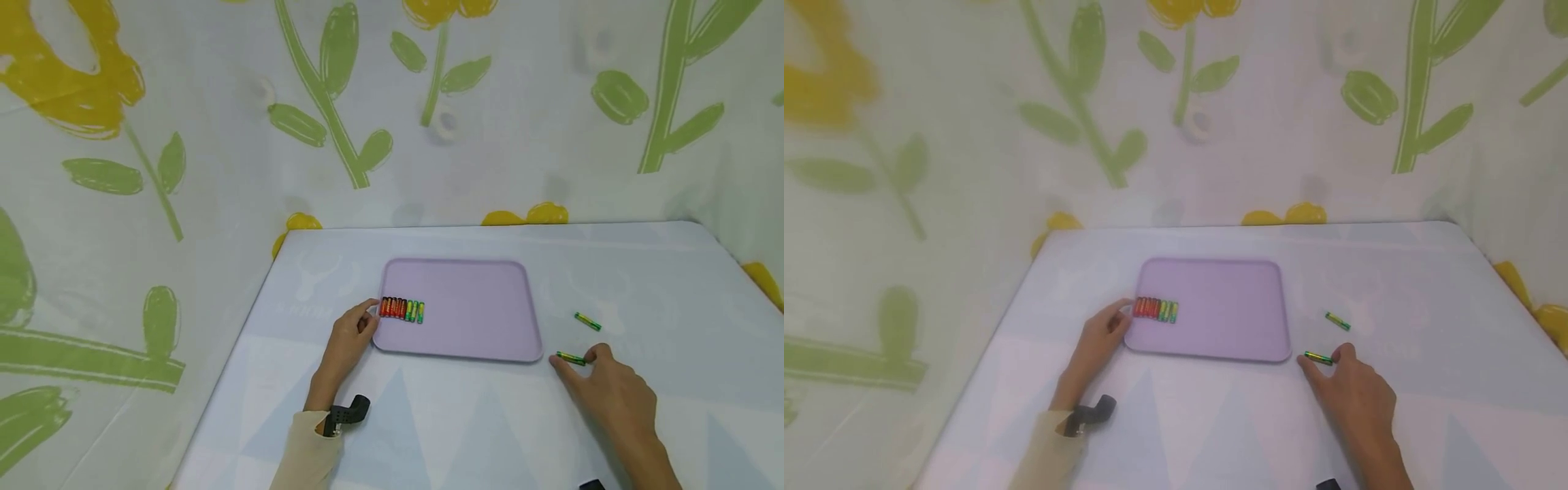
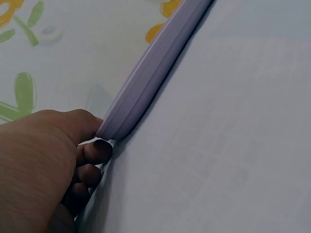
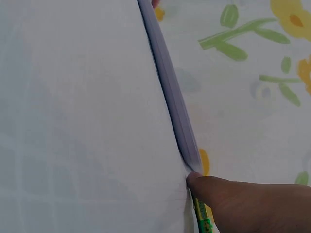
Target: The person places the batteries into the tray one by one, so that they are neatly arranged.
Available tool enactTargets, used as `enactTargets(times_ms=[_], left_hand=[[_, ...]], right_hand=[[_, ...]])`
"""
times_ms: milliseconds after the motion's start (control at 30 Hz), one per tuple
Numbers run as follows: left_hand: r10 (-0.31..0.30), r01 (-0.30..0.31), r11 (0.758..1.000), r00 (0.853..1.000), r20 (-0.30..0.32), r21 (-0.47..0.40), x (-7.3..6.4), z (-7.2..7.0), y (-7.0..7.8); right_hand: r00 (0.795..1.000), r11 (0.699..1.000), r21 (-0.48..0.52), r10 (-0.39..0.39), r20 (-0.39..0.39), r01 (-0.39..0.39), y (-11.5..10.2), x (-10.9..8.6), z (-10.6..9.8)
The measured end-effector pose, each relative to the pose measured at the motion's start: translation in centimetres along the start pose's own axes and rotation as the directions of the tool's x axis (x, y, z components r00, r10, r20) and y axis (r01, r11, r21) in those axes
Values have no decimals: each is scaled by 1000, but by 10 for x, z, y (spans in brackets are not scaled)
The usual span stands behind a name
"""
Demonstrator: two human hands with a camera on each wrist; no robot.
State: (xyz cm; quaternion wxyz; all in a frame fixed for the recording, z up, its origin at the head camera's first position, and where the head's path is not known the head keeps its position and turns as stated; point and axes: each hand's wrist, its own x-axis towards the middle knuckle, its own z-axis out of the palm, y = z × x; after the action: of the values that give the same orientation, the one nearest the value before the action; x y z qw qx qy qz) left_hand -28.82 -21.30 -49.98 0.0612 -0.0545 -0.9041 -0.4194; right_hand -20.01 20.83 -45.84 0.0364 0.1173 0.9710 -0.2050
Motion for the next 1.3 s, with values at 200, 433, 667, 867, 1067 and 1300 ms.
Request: enactTargets(times_ms=[200,433,667,867,1067,1300], left_hand=[[-4,4,1000,1000,5,4,0,1,-2],[0,0,1000,1000,15,16,-1,5,-2],[13,-13,1000,1000,5,-3,-2,4,-3],[10,-10,1000,1000,6,6,-2,3,-3],[28,-28,1000,1000,-3,1,0,2,1],[8,-8,1000,1000,2,-3,-1,2,3]], right_hand=[[999,999,-19,-26,-22,26,1,2,7],[998,999,12,-47,-35,48,6,1,9],[993,990,76,-115,-24,117,11,4,6],[955,948,155,-291,66,278,29,12,-9],[900,896,194,-424,99,400,39,22,-17],[885,873,222,-460,77,434,41,26,-16]])
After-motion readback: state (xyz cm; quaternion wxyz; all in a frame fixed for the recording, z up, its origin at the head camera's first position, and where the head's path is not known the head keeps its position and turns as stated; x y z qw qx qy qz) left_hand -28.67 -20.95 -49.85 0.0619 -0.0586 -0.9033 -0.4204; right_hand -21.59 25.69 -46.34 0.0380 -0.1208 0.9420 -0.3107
